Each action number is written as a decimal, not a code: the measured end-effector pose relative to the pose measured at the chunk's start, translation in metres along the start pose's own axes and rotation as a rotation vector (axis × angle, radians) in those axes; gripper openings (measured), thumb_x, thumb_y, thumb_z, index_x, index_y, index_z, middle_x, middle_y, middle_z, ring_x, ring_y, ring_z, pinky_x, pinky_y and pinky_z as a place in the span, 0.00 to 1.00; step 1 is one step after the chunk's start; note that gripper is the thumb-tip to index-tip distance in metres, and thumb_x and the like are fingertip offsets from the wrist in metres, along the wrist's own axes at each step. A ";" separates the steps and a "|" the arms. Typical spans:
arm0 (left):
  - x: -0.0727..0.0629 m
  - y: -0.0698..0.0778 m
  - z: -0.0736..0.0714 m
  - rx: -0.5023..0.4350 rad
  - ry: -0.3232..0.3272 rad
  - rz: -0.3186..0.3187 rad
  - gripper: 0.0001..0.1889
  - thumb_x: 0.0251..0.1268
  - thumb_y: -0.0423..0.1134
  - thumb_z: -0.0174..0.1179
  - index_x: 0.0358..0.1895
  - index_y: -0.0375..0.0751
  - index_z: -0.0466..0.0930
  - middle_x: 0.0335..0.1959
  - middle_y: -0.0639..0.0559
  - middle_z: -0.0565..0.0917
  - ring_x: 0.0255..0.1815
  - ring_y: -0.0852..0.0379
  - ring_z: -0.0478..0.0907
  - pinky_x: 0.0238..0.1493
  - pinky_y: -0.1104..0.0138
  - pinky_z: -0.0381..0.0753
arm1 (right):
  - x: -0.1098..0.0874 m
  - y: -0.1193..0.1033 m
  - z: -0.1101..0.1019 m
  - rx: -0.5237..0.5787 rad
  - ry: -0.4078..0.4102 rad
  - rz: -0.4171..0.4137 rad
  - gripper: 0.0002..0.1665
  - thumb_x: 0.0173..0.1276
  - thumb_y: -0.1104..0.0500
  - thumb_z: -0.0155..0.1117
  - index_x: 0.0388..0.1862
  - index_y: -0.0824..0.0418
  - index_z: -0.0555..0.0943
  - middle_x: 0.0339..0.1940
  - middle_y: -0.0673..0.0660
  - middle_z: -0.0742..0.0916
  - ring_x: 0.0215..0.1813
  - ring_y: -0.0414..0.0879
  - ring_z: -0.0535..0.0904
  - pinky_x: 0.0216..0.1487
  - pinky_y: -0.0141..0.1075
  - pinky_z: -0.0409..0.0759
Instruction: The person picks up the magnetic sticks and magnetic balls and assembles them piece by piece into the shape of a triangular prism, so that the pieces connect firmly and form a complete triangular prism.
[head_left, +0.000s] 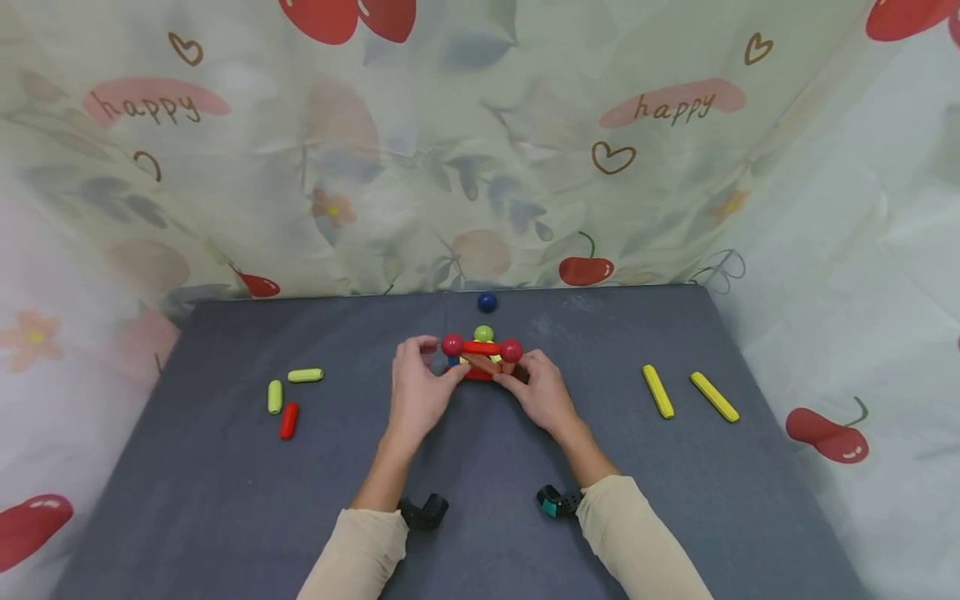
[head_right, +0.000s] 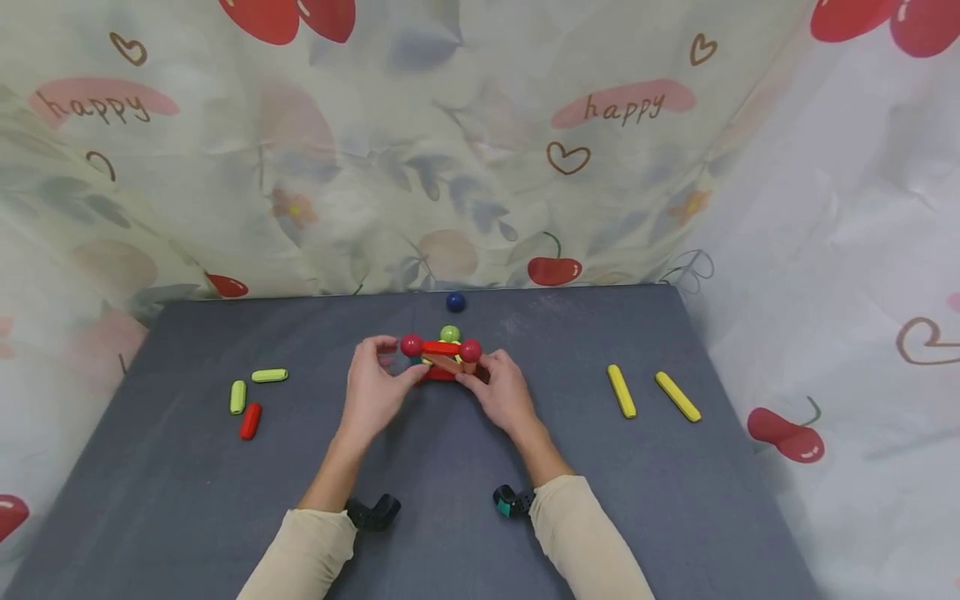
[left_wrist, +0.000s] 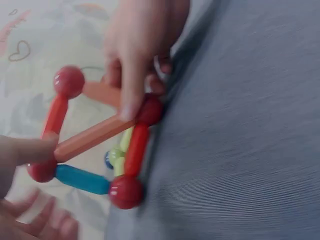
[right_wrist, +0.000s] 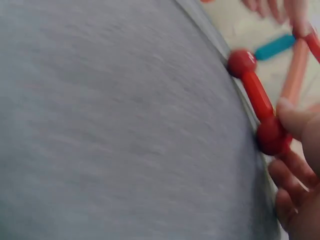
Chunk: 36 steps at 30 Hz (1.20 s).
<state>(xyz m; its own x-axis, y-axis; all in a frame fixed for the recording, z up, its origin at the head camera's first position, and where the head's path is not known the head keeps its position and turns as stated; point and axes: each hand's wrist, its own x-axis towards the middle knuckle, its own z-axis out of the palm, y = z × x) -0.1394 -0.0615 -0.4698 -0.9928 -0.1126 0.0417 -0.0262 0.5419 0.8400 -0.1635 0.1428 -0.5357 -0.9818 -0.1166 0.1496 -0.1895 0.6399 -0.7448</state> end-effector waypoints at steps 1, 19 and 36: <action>-0.005 -0.003 0.002 -0.007 -0.017 -0.041 0.35 0.60 0.47 0.75 0.67 0.39 0.71 0.62 0.42 0.77 0.60 0.43 0.74 0.60 0.50 0.78 | -0.003 -0.002 0.001 -0.023 0.012 -0.003 0.13 0.66 0.50 0.75 0.38 0.58 0.86 0.36 0.56 0.81 0.38 0.46 0.74 0.41 0.37 0.72; -0.007 -0.030 0.033 0.071 -0.121 -0.019 0.49 0.51 0.39 0.80 0.78 0.40 0.63 0.72 0.38 0.70 0.66 0.38 0.72 0.67 0.47 0.74 | -0.010 -0.014 -0.030 -0.121 -0.173 0.031 0.15 0.73 0.48 0.66 0.51 0.55 0.87 0.44 0.54 0.88 0.32 0.41 0.77 0.37 0.34 0.77; -0.011 -0.077 -0.077 0.185 0.061 -0.052 0.23 0.67 0.40 0.68 0.65 0.45 0.80 0.59 0.42 0.79 0.57 0.43 0.75 0.58 0.49 0.75 | 0.009 0.012 -0.023 -0.092 -0.091 0.018 0.24 0.76 0.53 0.64 0.66 0.60 0.78 0.53 0.59 0.84 0.45 0.51 0.78 0.51 0.46 0.77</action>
<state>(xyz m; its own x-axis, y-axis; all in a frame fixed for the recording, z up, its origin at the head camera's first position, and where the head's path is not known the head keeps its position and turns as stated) -0.1175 -0.1660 -0.4930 -0.9808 -0.1914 0.0383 -0.1038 0.6774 0.7282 -0.1746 0.1669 -0.5283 -0.9826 -0.1705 0.0742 -0.1745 0.7086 -0.6837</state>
